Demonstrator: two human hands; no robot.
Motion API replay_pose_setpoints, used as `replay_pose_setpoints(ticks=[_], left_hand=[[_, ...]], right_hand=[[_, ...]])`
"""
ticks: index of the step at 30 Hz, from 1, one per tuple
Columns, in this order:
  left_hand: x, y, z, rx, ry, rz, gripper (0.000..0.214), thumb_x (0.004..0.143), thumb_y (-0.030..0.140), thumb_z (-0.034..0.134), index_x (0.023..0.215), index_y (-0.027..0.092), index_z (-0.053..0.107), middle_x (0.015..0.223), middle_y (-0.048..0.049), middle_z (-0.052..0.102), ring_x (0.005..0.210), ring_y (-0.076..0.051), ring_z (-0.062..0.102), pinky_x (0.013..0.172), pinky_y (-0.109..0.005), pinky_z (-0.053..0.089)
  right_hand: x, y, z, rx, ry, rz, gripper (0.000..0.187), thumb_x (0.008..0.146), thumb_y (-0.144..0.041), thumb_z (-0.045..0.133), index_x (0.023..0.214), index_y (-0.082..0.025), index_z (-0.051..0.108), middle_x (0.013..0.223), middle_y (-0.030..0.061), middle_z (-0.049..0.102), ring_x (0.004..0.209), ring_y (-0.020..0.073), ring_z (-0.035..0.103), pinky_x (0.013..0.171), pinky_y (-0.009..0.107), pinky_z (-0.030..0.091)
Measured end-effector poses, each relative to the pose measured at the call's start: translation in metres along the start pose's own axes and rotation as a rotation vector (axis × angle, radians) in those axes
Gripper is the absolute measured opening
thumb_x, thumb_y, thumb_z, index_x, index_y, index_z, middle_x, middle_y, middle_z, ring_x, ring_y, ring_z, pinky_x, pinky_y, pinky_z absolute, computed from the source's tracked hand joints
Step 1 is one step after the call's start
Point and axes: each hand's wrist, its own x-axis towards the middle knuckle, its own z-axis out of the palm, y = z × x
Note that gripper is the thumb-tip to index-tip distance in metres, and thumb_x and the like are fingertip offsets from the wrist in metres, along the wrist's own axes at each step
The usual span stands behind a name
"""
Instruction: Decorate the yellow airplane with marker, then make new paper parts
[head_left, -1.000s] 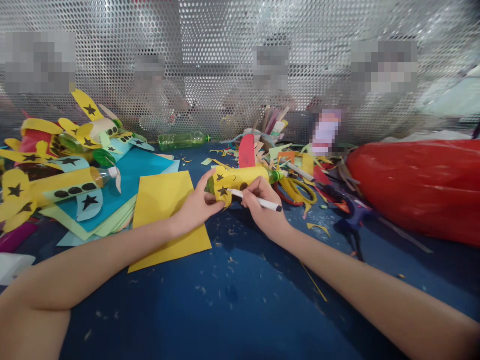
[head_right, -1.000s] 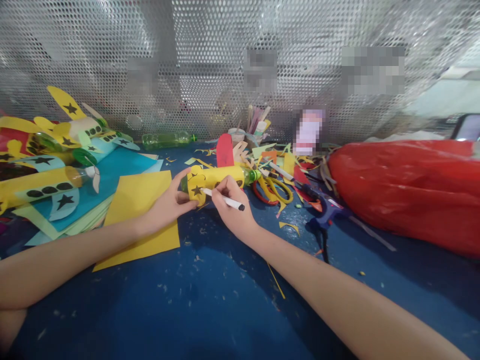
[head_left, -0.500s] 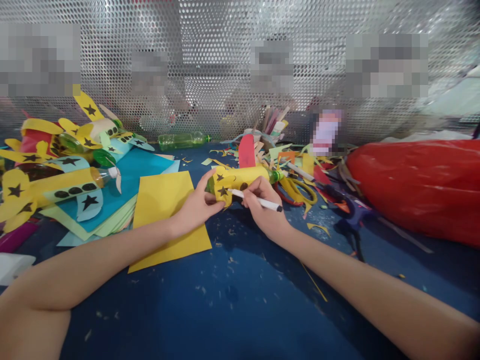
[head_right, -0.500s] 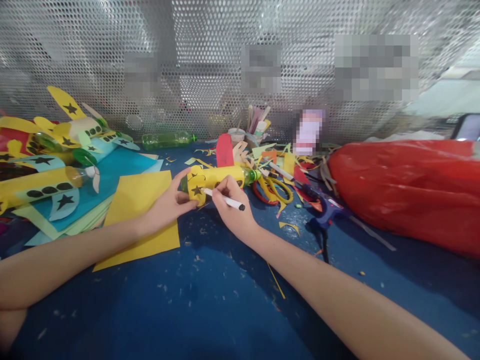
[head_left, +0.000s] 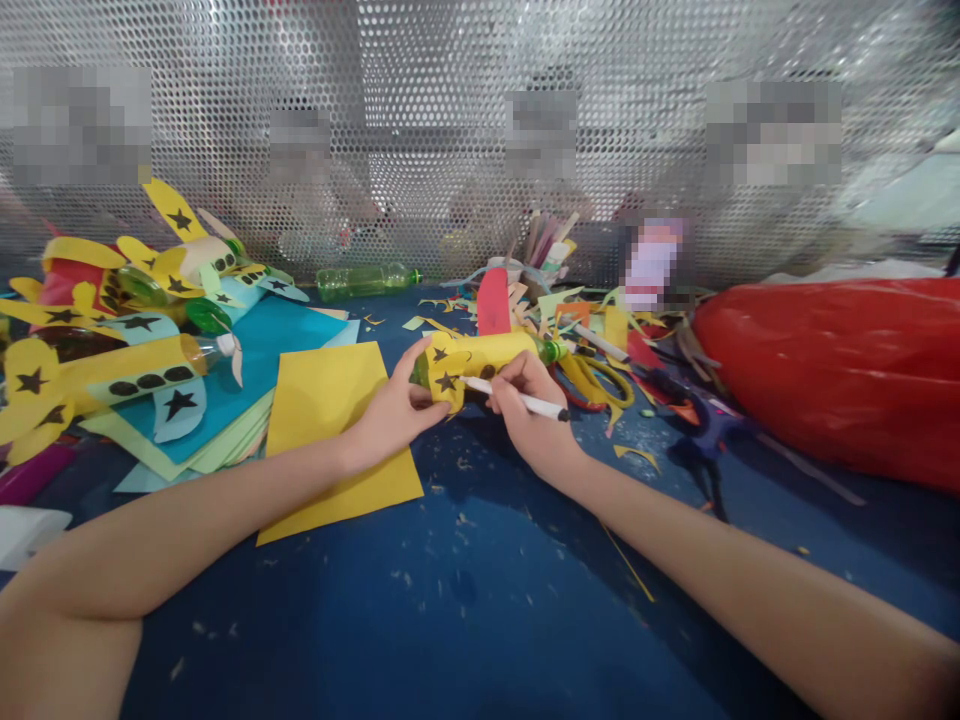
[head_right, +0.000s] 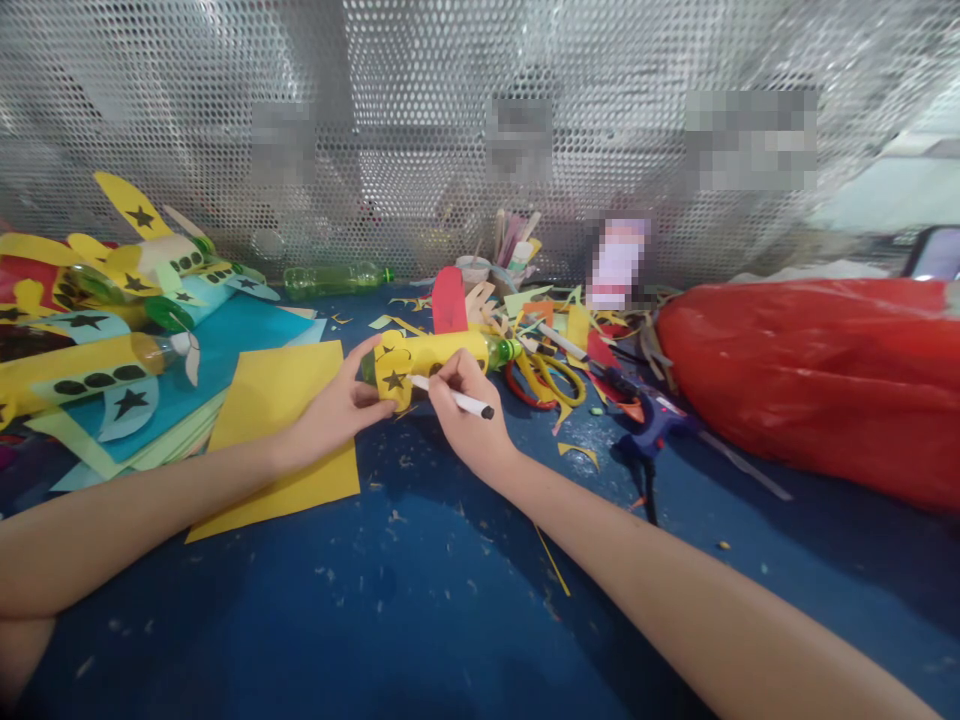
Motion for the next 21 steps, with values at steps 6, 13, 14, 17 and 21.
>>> replay_pose_setpoints(ticks=[6,13,14,17,21], left_hand=[[-0.0003,0.0001,0.0001,0.011,0.001,0.005,0.091,0.082,0.018,0.066,0.154,0.028,0.011,0.076,-0.0007,0.069,0.074,-0.019,0.065,0.070,-0.032,0.047],[-0.0004,0.0012,-0.0002,0.017,0.008,-0.006,0.091,0.081,0.017,0.066,0.154,0.028,0.012,0.076,-0.0002,0.069,0.073,-0.018,0.065,0.070,-0.031,0.046],[-0.0005,0.0013,-0.0002,0.020,0.008,-0.007,0.091,0.082,0.017,0.066,0.154,0.028,0.011,0.075,0.0001,0.069,0.073,-0.018,0.065,0.070,-0.031,0.046],[-0.0008,0.0017,-0.0001,0.022,0.006,-0.009,0.091,0.081,0.018,0.066,0.154,0.028,0.011,0.075,0.0000,0.069,0.072,-0.017,0.064,0.069,-0.031,0.046],[-0.0011,0.0028,0.0003,0.009,0.007,-0.005,0.091,0.081,0.017,0.065,0.154,0.027,0.012,0.078,-0.0006,0.070,0.074,-0.018,0.065,0.072,-0.031,0.046]], right_hand=[[0.0000,0.0017,0.0004,0.027,-0.024,0.020,0.017,0.081,-0.016,0.050,0.070,-0.024,0.041,0.057,-0.0060,0.044,0.053,0.0122,0.043,0.055,0.030,0.035],[-0.0002,0.0008,0.0000,0.028,-0.022,0.021,0.016,0.081,-0.016,0.051,0.070,-0.024,0.041,0.057,-0.0064,0.044,0.053,0.0111,0.043,0.055,0.030,0.035],[-0.0003,0.0006,0.0000,0.031,-0.028,0.022,0.016,0.081,-0.016,0.051,0.070,-0.024,0.041,0.057,-0.0064,0.044,0.053,0.0110,0.043,0.055,0.029,0.035],[-0.0005,-0.0001,0.0003,0.031,-0.033,0.023,0.016,0.082,-0.016,0.050,0.070,-0.024,0.041,0.057,-0.0063,0.044,0.053,0.0111,0.043,0.055,0.029,0.036],[-0.0005,-0.0013,0.0004,0.031,-0.042,0.025,0.016,0.082,-0.016,0.051,0.071,-0.023,0.042,0.057,-0.0066,0.044,0.052,0.0107,0.043,0.053,0.028,0.035]])
